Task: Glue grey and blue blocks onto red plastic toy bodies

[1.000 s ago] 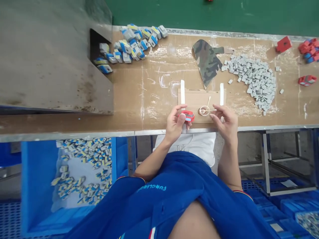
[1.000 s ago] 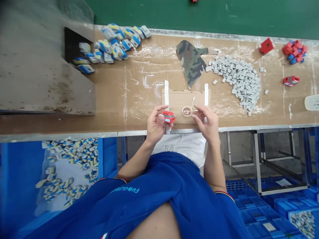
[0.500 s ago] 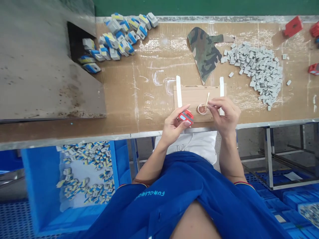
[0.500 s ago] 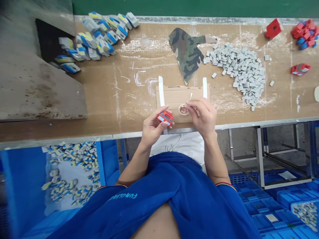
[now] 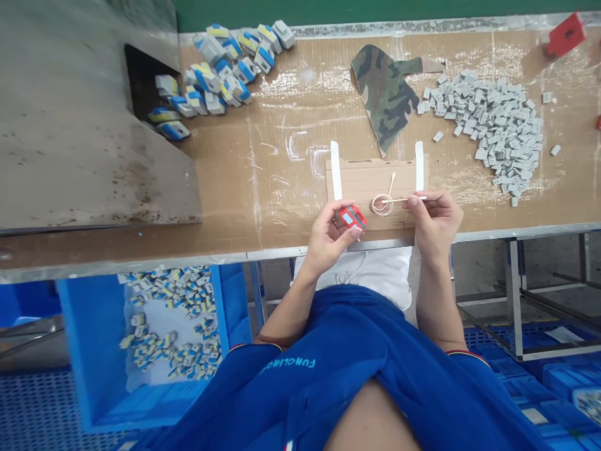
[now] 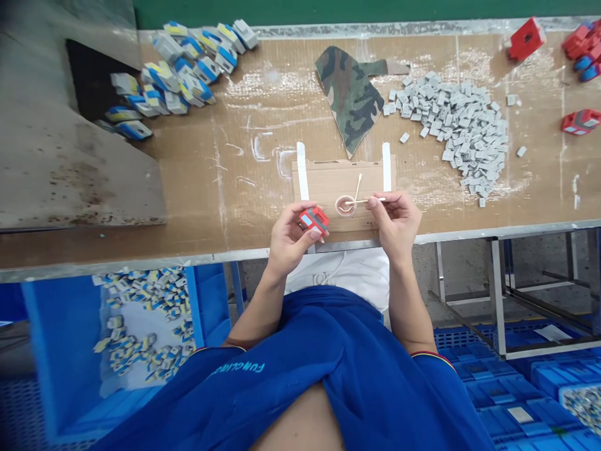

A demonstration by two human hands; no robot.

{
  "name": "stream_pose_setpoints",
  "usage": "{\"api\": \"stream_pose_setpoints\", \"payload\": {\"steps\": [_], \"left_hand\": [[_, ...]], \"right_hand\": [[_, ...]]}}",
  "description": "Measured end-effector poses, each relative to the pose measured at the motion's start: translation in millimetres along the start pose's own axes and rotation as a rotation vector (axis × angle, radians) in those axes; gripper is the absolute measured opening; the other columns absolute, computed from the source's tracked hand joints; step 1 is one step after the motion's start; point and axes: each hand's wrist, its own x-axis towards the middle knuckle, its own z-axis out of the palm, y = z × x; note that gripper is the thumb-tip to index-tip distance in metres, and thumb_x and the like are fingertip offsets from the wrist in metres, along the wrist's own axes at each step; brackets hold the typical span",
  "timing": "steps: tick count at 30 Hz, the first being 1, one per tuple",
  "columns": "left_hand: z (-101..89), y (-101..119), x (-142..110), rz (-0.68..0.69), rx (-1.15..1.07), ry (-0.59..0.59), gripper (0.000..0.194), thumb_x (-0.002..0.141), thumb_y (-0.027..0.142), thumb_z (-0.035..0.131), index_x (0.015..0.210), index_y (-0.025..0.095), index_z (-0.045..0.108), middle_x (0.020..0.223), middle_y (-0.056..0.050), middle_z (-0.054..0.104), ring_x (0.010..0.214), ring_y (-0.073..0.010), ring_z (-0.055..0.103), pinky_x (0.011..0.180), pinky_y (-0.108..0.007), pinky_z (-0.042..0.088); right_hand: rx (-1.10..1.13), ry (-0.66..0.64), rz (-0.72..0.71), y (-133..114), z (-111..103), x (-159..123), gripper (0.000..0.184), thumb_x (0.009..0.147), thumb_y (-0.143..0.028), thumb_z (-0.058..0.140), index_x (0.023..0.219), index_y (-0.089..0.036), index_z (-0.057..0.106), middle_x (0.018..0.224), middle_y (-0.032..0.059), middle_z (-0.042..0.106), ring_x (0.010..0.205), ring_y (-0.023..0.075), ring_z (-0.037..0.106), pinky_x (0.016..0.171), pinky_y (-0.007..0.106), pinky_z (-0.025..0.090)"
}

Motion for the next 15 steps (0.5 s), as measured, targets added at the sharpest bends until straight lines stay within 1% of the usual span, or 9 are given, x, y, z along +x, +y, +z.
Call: {"api": "stream_pose_setpoints", "payload": {"steps": [2,4,6,10,13,15], "left_hand": [[0.2,0.4,-0.1,-0.01,-0.001,-0.005,0.048,0.092,0.038,0.08,0.132,0.02,0.059,0.107,-0.005,0.072,0.08,-0.012,0.074,0.066,-0.021,0.061],[0.2,1.1,0.2,-0.016,-0.002,-0.008,0.049,0.092,0.038,0.08,0.133,0.021,0.059,0.107,-0.005,0.073,0.079,-0.0116,0.074,0.064,-0.02,0.06],[0.1,1.9,0.7,-0.022,-0.005,-0.016,0.05,0.092,0.038,0.08,0.135,0.021,0.059,0.108,-0.006,0.073,0.076,-0.011,0.074,0.06,-0.019,0.059],[0.2,2.3,1.4,-0.041,-0.022,-0.05,0.049,0.092,0.039,0.08,0.133,0.02,0.06,0.101,-0.004,0.074,0.073,-0.0098,0.073,0.056,-0.017,0.056],[0.0,0.5,0.4,-0.056,-0.024,-0.052,0.05,0.092,0.039,0.08,0.134,0.02,0.061,0.108,-0.006,0.076,0.073,-0.0099,0.073,0.056,-0.017,0.056],[-0.7,-1.6,-1.0,-0.065,-0.022,-0.053,0.052,0.091,0.04,0.081,0.135,0.021,0.061,0.113,-0.008,0.076,0.076,-0.0111,0.074,0.058,-0.018,0.057]], "right_hand": [[-0.005,0.008,-0.014,-5.0,0.6,0.9,0.027,0.083,-0.046,0.088,0.086,-0.025,0.072,0.075,-0.0033,0.078,0.067,0.0136,0.076,0.065,0.027,0.062],[-0.022,0.009,-0.047,-13.0,0.8,-0.4,0.025,0.084,-0.044,0.087,0.086,-0.025,0.071,0.077,-0.0032,0.078,0.067,0.0141,0.076,0.064,0.027,0.062],[-0.041,-0.015,-0.096,-22.5,1.0,-4.2,0.021,0.086,-0.04,0.086,0.087,-0.026,0.071,0.08,-0.0024,0.079,0.07,0.0151,0.077,0.064,0.028,0.063],[-0.137,-0.143,-0.242,-38.6,2.9,-13.9,0.011,0.089,-0.029,0.083,0.095,-0.028,0.074,0.088,-0.001,0.081,0.083,0.0183,0.08,0.073,0.033,0.066],[-0.224,-0.24,-0.354,-43.9,5.4,-18.0,0.014,0.09,-0.022,0.081,0.1,-0.029,0.074,0.09,-0.0016,0.082,0.085,0.0194,0.081,0.077,0.035,0.067],[-0.251,-0.271,-0.414,-45.3,6.9,-19.0,0.018,0.089,-0.017,0.081,0.101,-0.029,0.074,0.091,-0.002,0.083,0.088,0.0192,0.081,0.079,0.034,0.068]]}}
